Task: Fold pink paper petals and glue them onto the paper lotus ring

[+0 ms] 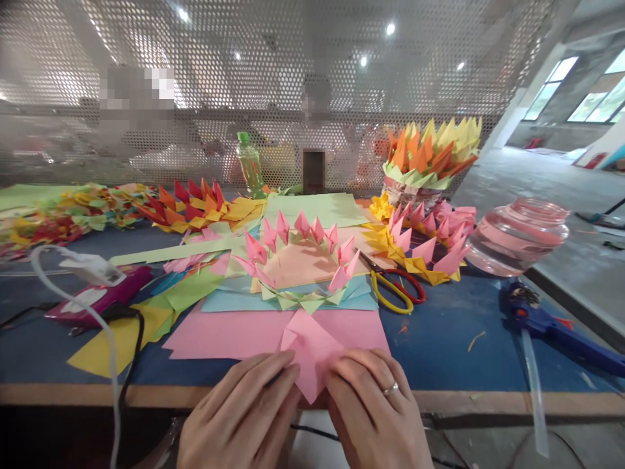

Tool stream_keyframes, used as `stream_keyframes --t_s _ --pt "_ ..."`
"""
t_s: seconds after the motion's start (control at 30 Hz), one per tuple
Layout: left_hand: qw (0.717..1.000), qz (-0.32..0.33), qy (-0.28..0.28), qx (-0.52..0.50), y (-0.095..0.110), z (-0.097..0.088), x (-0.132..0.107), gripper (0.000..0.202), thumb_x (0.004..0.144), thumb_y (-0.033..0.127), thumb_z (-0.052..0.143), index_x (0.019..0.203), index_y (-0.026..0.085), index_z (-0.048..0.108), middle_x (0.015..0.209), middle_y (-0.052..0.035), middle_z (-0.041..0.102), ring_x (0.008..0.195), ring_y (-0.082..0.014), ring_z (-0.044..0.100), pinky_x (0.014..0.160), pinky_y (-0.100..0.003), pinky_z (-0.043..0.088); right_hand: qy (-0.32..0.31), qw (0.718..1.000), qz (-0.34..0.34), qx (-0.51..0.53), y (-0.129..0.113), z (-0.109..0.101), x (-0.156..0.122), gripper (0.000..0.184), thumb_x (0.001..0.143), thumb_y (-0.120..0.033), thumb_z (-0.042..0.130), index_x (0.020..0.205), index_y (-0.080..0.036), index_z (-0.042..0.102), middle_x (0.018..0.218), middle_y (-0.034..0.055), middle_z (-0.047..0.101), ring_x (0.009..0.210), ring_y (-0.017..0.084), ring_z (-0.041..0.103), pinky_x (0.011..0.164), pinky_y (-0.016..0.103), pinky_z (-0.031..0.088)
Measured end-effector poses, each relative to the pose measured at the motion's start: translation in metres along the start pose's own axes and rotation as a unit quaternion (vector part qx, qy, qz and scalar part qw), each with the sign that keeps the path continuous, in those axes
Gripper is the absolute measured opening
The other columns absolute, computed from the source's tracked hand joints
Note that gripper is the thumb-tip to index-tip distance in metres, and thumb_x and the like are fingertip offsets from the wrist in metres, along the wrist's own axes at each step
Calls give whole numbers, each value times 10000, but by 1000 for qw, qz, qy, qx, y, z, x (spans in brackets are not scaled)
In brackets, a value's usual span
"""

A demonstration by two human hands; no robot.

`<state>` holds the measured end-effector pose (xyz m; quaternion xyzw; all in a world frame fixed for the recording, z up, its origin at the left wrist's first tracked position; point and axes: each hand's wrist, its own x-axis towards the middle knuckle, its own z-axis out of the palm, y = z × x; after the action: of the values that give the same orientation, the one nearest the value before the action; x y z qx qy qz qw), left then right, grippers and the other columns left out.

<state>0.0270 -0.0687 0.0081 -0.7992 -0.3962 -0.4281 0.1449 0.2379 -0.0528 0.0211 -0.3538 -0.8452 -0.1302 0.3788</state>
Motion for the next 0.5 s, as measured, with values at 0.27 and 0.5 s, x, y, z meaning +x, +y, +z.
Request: stream_keyframes --t_s 0.27,0.5 --pt "997 -23 12 -79 11 10 7 202 945 47 578 970 148 751 887 -44 766 812 -150 708 772 -254 568 -25 999 10 29 4 3 -1 230 947 -102 543 1051 -179 733 1058 34 791 1030 168 716 973 293 509" --pt "977 -111 -56 -172 5 4 3 161 918 43 627 959 179 705 902 -45 709 832 -155 651 745 -267 545 -50 998 -15 37 8 -2 -9 279 953 -87 529 1122 -177 733 1110 41 794 1032 153 744 935 274 571"
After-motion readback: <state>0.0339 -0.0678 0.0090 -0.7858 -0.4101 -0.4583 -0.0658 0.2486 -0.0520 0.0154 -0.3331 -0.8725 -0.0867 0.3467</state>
